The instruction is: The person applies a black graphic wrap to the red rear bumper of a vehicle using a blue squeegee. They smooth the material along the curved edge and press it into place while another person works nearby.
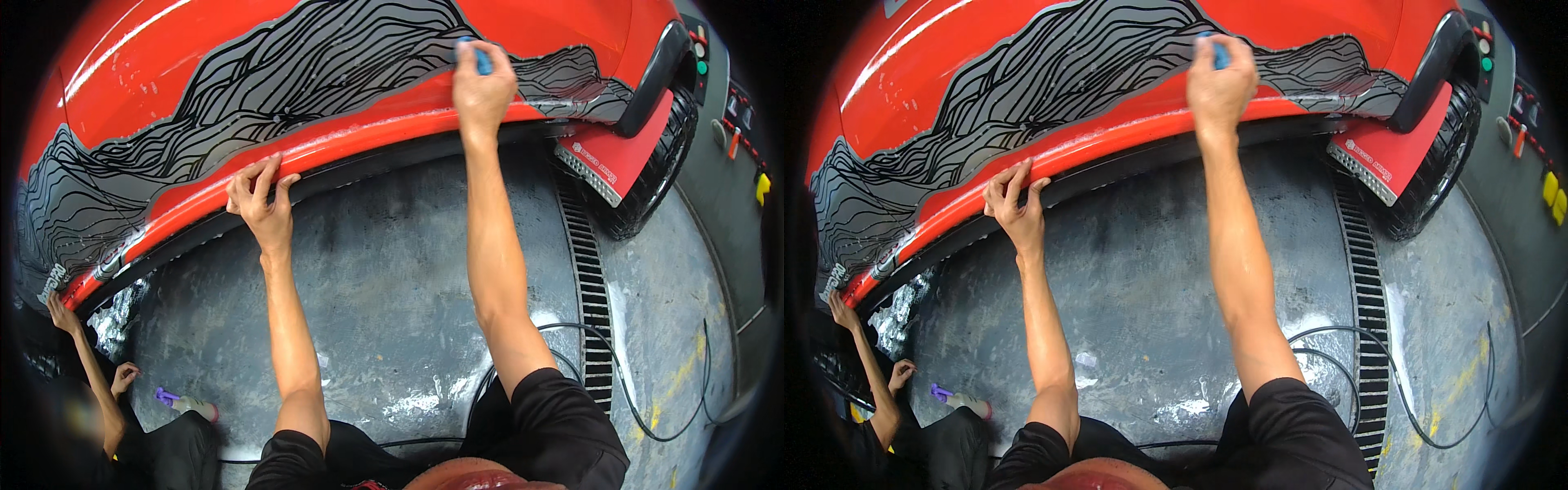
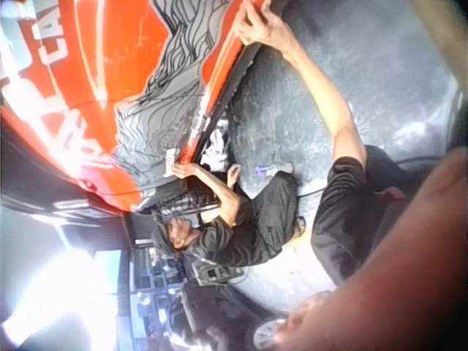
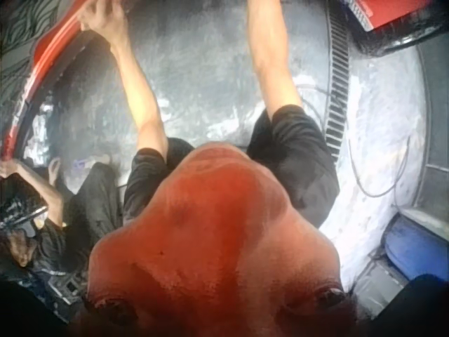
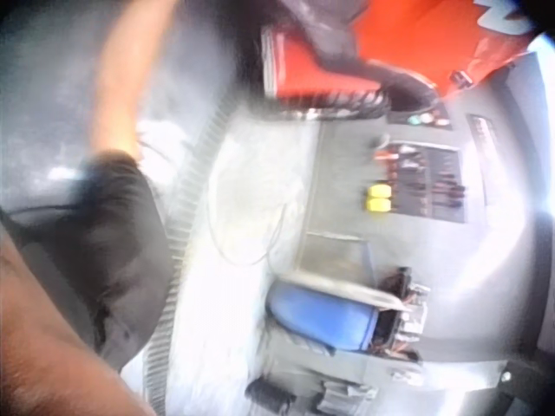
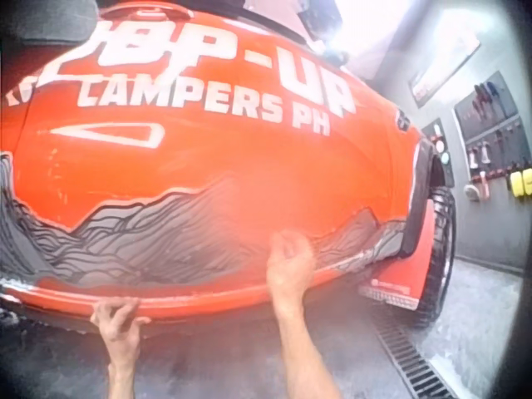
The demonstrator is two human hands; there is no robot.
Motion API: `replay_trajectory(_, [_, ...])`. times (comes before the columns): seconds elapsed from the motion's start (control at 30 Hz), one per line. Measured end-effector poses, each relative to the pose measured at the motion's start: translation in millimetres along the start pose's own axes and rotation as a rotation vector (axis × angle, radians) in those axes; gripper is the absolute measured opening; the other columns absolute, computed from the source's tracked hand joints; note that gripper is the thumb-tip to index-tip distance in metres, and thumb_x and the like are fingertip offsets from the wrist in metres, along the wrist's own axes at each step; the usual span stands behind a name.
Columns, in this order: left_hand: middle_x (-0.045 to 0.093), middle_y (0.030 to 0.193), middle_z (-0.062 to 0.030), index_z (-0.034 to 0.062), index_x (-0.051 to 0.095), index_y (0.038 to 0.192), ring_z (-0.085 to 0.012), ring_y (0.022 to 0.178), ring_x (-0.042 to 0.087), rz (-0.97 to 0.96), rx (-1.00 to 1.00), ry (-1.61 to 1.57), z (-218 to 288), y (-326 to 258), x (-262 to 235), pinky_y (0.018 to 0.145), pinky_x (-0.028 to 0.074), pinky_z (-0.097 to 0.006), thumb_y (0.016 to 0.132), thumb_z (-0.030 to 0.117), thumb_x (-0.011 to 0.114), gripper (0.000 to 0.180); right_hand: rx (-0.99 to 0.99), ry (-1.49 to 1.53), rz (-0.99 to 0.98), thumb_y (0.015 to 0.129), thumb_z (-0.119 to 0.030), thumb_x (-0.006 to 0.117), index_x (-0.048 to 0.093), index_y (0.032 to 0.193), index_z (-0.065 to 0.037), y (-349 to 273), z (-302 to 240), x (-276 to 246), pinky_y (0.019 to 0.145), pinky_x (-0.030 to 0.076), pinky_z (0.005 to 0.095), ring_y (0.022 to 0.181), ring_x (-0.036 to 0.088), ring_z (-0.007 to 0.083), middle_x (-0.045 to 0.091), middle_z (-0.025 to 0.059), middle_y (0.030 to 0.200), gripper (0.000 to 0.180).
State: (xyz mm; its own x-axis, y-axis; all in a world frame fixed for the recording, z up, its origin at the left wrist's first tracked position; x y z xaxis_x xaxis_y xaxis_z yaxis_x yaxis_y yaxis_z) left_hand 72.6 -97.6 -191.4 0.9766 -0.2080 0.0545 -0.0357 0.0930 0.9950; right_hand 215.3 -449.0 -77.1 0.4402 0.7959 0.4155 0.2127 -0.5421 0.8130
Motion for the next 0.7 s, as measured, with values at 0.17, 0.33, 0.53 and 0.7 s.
replay_trajectory(0.17, [0.073,0.115,0.004,0.0216,0.083,0.124,-0.0196,0.113,0.06,0.009,0.014,0.002,-1,1,-3,0.103,0.039,-0.038,0.076,0.019,0.094,0.049,-0.082,-0.011,-0.022,0.092,-0.018,0.079,0.076,0.094,-0.002,-5,-19,11,0.078,0.054,0.0438,0.083,0.07,0.0339,0.071,0.0135,0.091,0.016])
replay_trajectory(0.33, [0.073,0.115,0.004,0.0215,0.083,0.123,-0.0196,0.113,0.06,0.01,0.007,0.002,0,1,-6,0.102,0.04,-0.038,0.076,0.019,0.094,0.049,-0.163,-0.038,-0.048,0.091,-0.017,0.081,0.077,0.093,0.0,-8,-33,16,0.075,0.054,0.0424,0.079,0.07,0.0296,0.071,0.0118,0.089,0.018])
replay_trajectory(0.53, [0.073,0.115,0.004,0.0213,0.083,0.123,-0.0193,0.114,0.06,0.006,-0.015,0.022,0,1,-5,0.102,0.041,-0.038,0.076,0.019,0.094,0.048,-0.251,-0.062,-0.023,0.09,-0.019,0.085,0.079,0.092,-0.002,-9,-36,20,0.073,0.054,0.0373,0.078,0.069,0.0222,0.072,0.0091,0.087,0.018])
replay_trajectory(0.7, [0.073,0.115,0.0044,0.0203,0.083,0.121,-0.0191,0.114,0.06,0.005,-0.009,0.012,1,2,-3,0.103,0.039,-0.038,0.076,0.02,0.094,0.047,-0.152,-0.108,-0.021,0.09,-0.018,0.084,0.079,0.093,-0.002,-4,-31,13,0.073,0.054,0.0383,0.078,0.069,0.0217,0.072,0.0087,0.086,0.018])
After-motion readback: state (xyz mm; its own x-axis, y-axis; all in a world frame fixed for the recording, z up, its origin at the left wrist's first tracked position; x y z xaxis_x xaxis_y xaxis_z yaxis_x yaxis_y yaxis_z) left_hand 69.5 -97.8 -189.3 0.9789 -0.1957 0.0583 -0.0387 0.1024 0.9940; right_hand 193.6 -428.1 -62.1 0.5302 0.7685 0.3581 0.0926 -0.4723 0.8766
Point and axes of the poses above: each hand's wrist, its own y-axis towards the middle knuckle, its own x-axis out of the palm, z = x × y, the point moved 9 cm from there along y, towards the middle knuckle
